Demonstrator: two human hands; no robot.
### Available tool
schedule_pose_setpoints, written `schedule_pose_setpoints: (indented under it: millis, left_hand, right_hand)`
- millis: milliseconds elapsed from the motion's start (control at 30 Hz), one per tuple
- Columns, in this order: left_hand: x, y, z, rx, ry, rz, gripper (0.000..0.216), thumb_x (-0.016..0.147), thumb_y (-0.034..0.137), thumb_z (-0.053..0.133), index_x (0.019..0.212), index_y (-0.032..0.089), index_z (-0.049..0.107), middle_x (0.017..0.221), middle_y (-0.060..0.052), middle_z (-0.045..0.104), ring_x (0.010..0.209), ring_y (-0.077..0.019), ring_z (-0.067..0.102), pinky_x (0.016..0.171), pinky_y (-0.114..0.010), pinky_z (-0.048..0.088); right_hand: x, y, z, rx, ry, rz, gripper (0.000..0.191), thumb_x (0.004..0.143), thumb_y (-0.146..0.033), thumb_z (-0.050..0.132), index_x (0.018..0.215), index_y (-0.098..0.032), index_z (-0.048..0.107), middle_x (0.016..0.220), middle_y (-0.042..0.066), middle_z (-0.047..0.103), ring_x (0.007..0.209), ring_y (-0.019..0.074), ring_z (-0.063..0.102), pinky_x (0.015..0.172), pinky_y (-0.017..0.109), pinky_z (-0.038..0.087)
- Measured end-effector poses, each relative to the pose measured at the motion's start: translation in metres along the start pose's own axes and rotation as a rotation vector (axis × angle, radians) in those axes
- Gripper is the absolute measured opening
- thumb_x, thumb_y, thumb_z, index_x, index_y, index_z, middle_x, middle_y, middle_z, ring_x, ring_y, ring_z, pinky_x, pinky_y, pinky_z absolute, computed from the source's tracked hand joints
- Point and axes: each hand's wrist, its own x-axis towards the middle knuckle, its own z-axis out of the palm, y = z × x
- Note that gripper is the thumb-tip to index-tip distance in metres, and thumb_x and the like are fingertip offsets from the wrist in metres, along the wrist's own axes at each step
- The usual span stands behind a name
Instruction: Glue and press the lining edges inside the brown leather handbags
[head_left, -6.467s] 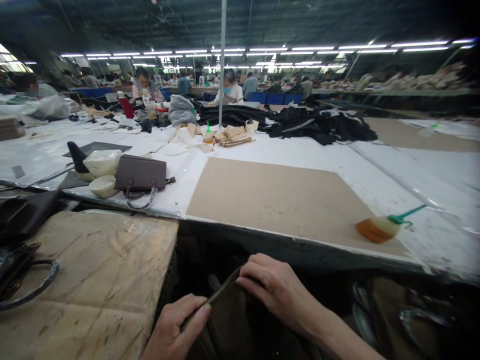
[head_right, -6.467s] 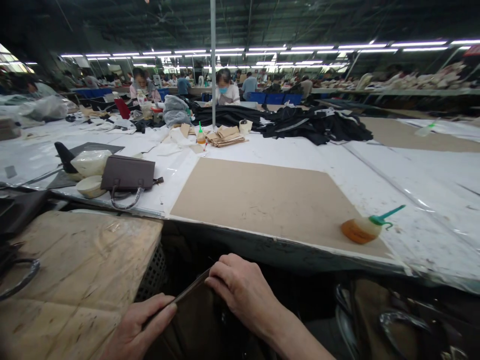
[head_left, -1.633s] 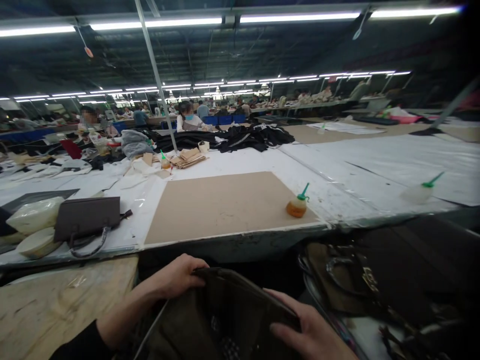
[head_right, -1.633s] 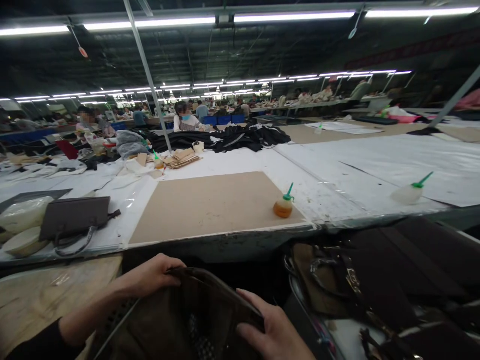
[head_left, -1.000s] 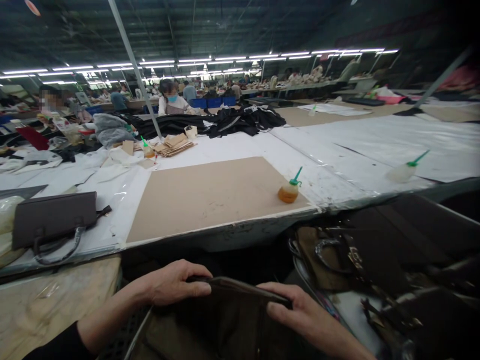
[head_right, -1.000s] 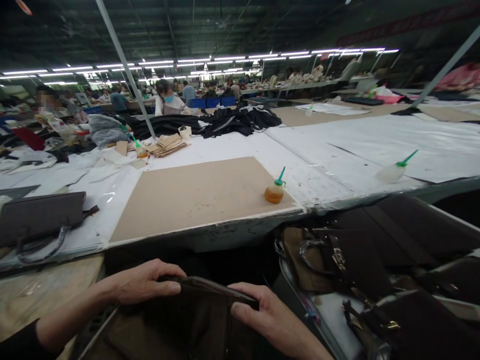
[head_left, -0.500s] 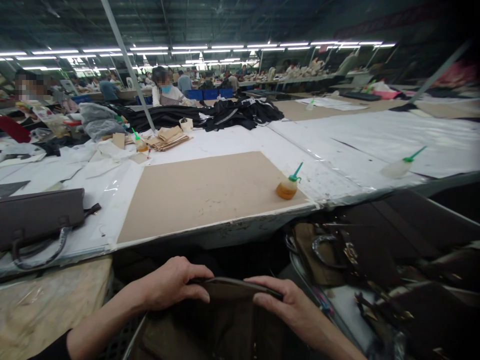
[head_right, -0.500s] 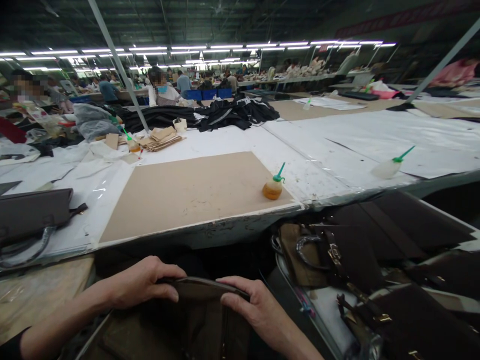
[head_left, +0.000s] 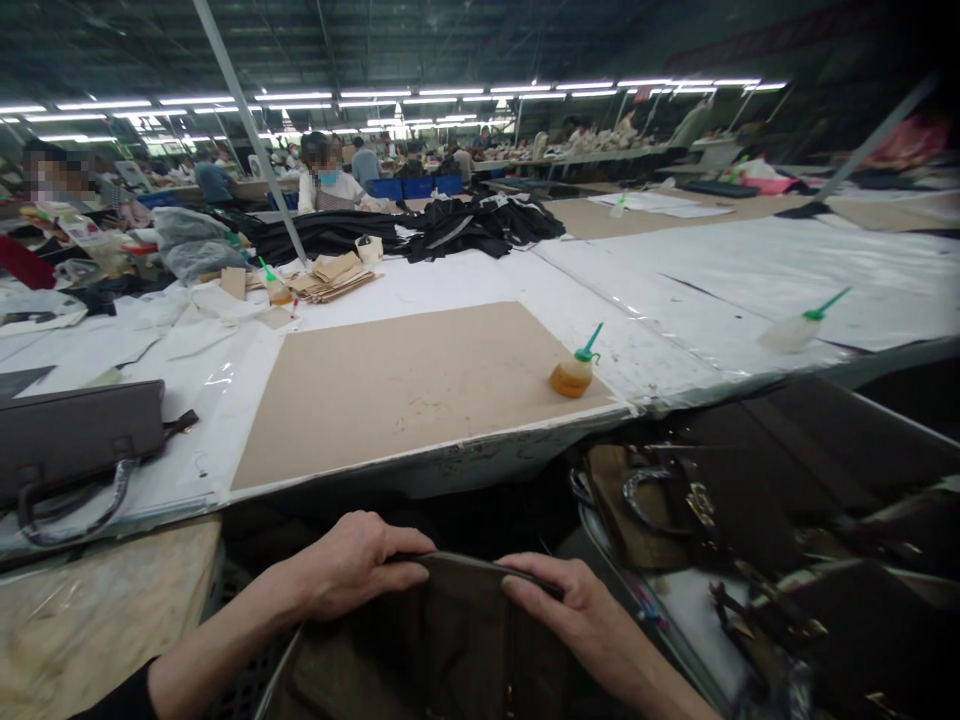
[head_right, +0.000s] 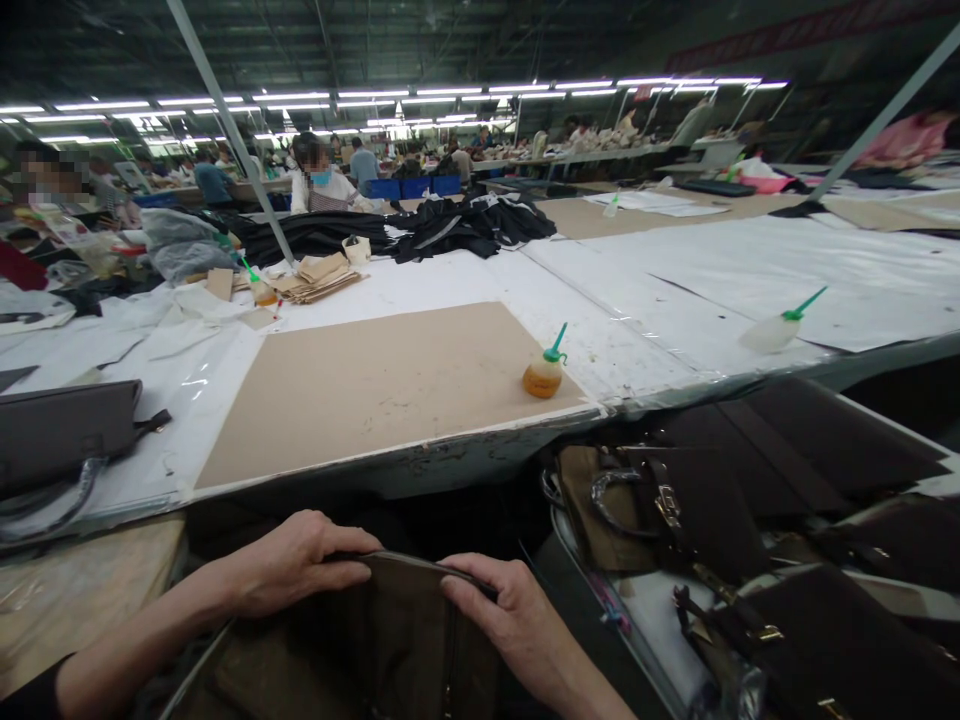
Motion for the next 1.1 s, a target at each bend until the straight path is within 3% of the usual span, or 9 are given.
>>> schedule_pose_setpoints:
  millis: [167, 367, 667, 1100]
  left_hand:
    - [0.002, -0.001, 0.0, -0.036, -0.018, -0.004, 0.025, 0.095, 0.042, 0.053, 0.108, 0.034, 0.073, 0.079, 0.005, 0.068, 0.072, -0.0139, 0.062, 0.063, -0.019, 0.039]
    - [0.003, -0.004, 0.002, -0.065, -0.057, -0.004, 0.027, 0.094, 0.041, 0.055, 0.113, 0.034, 0.072, 0.099, 0.004, 0.075, 0.097, -0.02, 0.065, 0.084, -0.023, 0.041]
    - [-0.002, -0.005, 0.004, -0.162, -0.067, 0.011, 0.025, 0.095, 0.037, 0.052, 0.103, 0.027, 0.074, 0.092, 0.004, 0.073, 0.086, -0.0171, 0.064, 0.075, -0.021, 0.042]
    - [-0.005, -0.008, 0.007, -0.164, -0.068, 0.018, 0.026, 0.096, 0.037, 0.051, 0.103, 0.027, 0.074, 0.094, 0.004, 0.073, 0.088, -0.0173, 0.064, 0.076, -0.021, 0.042]
  right_hand:
    - [-0.002, 0.001, 0.001, 0.008, 0.006, -0.003, 0.032, 0.094, -0.046, 0.059, 0.115, -0.026, 0.074, 0.1, 0.0, 0.078, 0.095, 0.0213, 0.069, 0.083, 0.025, 0.048]
    - [0.002, -0.002, 0.001, 0.057, -0.026, 0.012, 0.034, 0.093, -0.046, 0.06, 0.111, -0.023, 0.076, 0.097, 0.001, 0.077, 0.092, 0.0222, 0.067, 0.08, 0.026, 0.048]
    - [-0.006, -0.008, -0.009, 0.131, -0.132, 0.116, 0.023, 0.084, -0.034, 0.069, 0.1, -0.02, 0.077, 0.085, -0.002, 0.074, 0.077, 0.018, 0.062, 0.067, 0.025, 0.042]
    - [-0.008, -0.008, -0.004, 0.175, -0.132, 0.113, 0.038, 0.092, -0.05, 0.059, 0.101, -0.017, 0.076, 0.082, 0.0, 0.073, 0.07, 0.0164, 0.06, 0.063, 0.024, 0.04]
